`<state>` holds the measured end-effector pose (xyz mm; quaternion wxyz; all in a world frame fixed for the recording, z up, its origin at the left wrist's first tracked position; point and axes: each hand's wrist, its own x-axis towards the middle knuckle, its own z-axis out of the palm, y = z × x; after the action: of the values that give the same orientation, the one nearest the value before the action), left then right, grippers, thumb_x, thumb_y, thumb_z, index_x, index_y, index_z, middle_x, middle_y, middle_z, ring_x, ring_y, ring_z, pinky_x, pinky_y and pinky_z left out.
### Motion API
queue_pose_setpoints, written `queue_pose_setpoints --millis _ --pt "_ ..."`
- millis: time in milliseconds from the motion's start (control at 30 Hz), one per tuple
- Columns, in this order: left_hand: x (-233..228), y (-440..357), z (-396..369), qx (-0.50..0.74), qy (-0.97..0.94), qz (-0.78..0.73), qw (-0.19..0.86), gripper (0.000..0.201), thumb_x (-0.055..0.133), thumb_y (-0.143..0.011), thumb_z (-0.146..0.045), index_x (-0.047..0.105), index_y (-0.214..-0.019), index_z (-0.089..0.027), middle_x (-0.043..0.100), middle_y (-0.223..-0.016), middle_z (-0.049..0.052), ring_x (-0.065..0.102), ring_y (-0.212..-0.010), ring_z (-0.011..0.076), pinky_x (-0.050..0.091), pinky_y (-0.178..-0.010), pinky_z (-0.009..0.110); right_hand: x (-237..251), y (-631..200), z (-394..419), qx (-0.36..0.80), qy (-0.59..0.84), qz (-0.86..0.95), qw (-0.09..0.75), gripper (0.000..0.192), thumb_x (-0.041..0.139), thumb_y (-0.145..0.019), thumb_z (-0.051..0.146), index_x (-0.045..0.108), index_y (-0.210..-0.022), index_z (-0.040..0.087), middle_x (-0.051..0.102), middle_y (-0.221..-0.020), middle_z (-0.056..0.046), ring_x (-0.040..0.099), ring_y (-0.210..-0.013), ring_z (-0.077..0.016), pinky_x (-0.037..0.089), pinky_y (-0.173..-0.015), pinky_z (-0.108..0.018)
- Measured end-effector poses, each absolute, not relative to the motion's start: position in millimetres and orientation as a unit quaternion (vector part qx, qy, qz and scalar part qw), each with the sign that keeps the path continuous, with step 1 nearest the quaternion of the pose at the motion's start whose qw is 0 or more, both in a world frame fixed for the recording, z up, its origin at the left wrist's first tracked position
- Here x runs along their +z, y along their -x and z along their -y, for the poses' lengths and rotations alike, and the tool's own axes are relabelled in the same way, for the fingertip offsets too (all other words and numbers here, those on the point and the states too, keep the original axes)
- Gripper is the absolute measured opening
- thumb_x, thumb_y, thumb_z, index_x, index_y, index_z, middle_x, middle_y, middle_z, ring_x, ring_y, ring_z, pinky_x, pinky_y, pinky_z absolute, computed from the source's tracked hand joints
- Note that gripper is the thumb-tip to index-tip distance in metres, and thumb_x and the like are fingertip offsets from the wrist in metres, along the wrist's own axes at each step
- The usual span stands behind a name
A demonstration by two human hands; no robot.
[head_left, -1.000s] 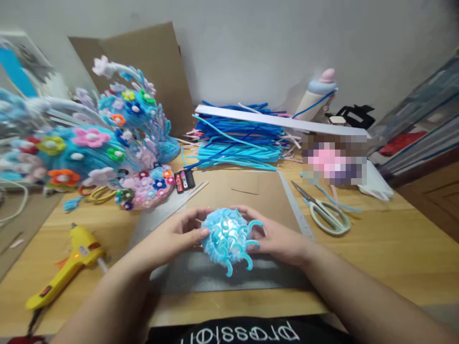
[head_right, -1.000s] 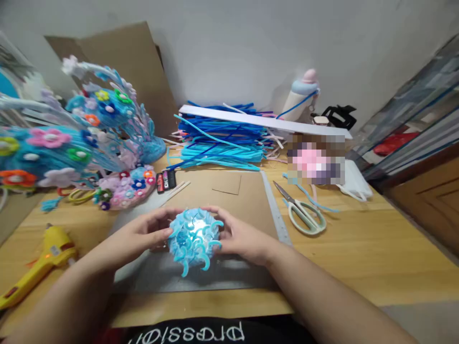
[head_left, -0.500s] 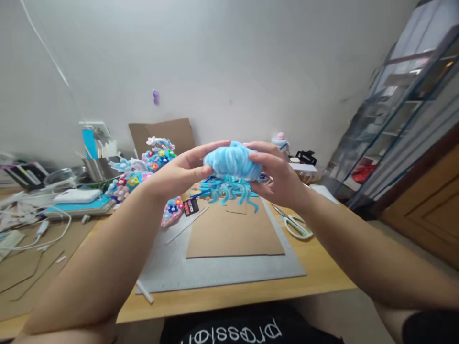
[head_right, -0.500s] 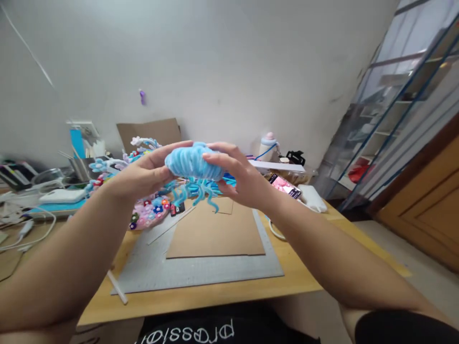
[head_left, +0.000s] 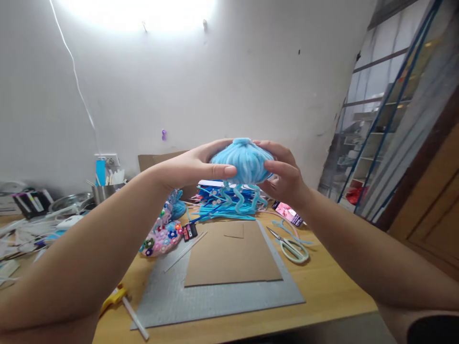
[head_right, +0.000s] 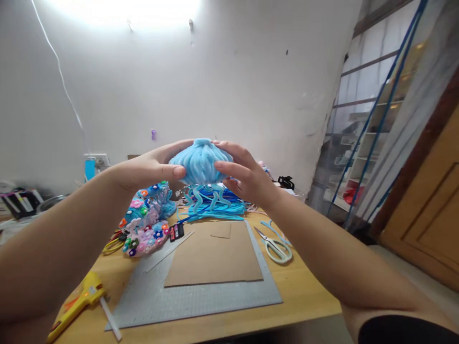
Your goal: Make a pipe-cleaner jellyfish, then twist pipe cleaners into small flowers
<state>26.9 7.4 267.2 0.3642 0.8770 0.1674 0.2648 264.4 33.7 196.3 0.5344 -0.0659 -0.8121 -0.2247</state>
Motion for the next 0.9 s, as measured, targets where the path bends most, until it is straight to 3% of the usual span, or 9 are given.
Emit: queue_pose_setpoints --millis 167,233,300,333,400,533,700,800,900 --pt "264 -32 -4 0.325 -0.869 -0.247 0.278 0.069 0.069 -0.07 -0.046 0.048 -0.13 -0.019 0.06 -0.12 0.01 0.057 -0.107 0.0279 0.048 -0.084 0.035 180 -252 -24 -0.091 0.137 0.747 0.644 0.061 0.057 -0.078 0.019 0.033 -0.131 0.04 0.044 -0.135 -0.003 0.048 -0.12 -0.0252 0.045 -0.093 -0.046" --pt "262 -33 -3 0.36 -0.854 -0.299 0.227 0.069 0.068 -0.07 -0.048 0.048 -0.129 -0.02 0.06 -0.119 0.01 0.057 -0.105 0.0273 0.047 -0.084 0.036 168 -244 -9 0.015 0.197 0.645 0.738 0.047 0.057 -0.079 0.018 0.045 -0.122 0.033 0.053 -0.121 -0.004 0.059 -0.099 -0.0197 0.049 -0.084 -0.039" --pt "259 -33 -5 0.384 -0.835 -0.354 0.175 0.068 0.067 -0.069 -0.052 0.05 -0.127 -0.021 0.062 -0.115 0.009 0.058 -0.102 0.027 0.047 -0.083 0.038 156 -234 11 0.152 0.218 0.547 0.794 0.018 0.055 -0.082 0.019 0.056 -0.098 0.027 0.06 -0.09 0.0 0.057 -0.066 -0.0114 0.049 -0.061 -0.027" --pt "258 -33 -6 0.387 -0.826 -0.379 0.154 0.068 0.067 -0.068 -0.054 0.05 -0.126 -0.022 0.063 -0.113 0.009 0.059 -0.099 0.0269 0.047 -0.081 0.039 151 -228 21 0.254 0.223 0.553 0.762 0.008 0.051 -0.086 0.025 0.058 -0.086 0.023 0.059 -0.074 0.001 0.052 -0.054 -0.0098 0.044 -0.05 -0.023" --pt "255 -34 -10 0.383 -0.814 -0.417 0.127 0.069 0.067 -0.066 -0.056 0.051 -0.124 -0.023 0.064 -0.108 0.009 0.06 -0.095 0.0269 0.048 -0.079 0.04 144 -215 39 0.479 0.218 0.579 0.623 0.026 0.049 -0.087 0.036 0.062 -0.076 0.017 0.062 -0.075 -0.004 0.056 -0.058 -0.0122 0.041 -0.044 -0.022" --pt "250 -34 -16 0.368 -0.81 -0.446 0.093 0.07 0.067 -0.064 -0.058 0.051 -0.123 -0.023 0.064 -0.107 0.01 0.06 -0.093 0.028 0.047 -0.078 0.041 149 -194 52 0.762 0.165 0.422 0.463 0.043 0.039 -0.092 0.049 0.063 -0.098 0.014 0.066 -0.101 -0.011 0.064 -0.08 -0.0151 0.05 -0.062 -0.025" --pt "246 -34 -14 0.367 -0.818 -0.436 0.074 0.068 0.068 -0.065 -0.056 0.051 -0.122 -0.023 0.063 -0.105 0.01 0.06 -0.091 0.0287 0.047 -0.077 0.042 155 -178 39 0.838 0.144 0.287 0.442 0.032 0.046 -0.093 0.042 0.063 -0.099 0.016 0.07 -0.093 -0.005 0.065 -0.067 -0.0101 0.049 -0.051 -0.018" --pt "242 -33 -15 0.369 -0.823 -0.425 0.077 0.065 0.068 -0.065 -0.053 0.052 -0.121 -0.023 0.064 -0.1 0.008 0.06 -0.088 0.0275 0.047 -0.075 0.042 151 -172 35 0.851 0.133 0.257 0.437 0.025 0.054 -0.089 0.039 0.063 -0.098 0.017 0.066 -0.07 0.001 0.054 -0.047 -0.0055 0.034 -0.035 -0.012" --pt "239 -31 -17 0.372 -0.826 -0.42 0.064 0.067 0.07 -0.064 -0.05 0.051 -0.122 -0.024 0.063 -0.103 0.008 0.059 -0.09 0.0279 0.046 -0.077 0.041 147 -172 33 0.863 0.115 0.245 0.426 0.016 0.057 -0.087 0.031 0.062 -0.087 0.016 0.055 -0.054 0.005 0.042 -0.037 -0.0027 0.023 -0.032 -0.01"
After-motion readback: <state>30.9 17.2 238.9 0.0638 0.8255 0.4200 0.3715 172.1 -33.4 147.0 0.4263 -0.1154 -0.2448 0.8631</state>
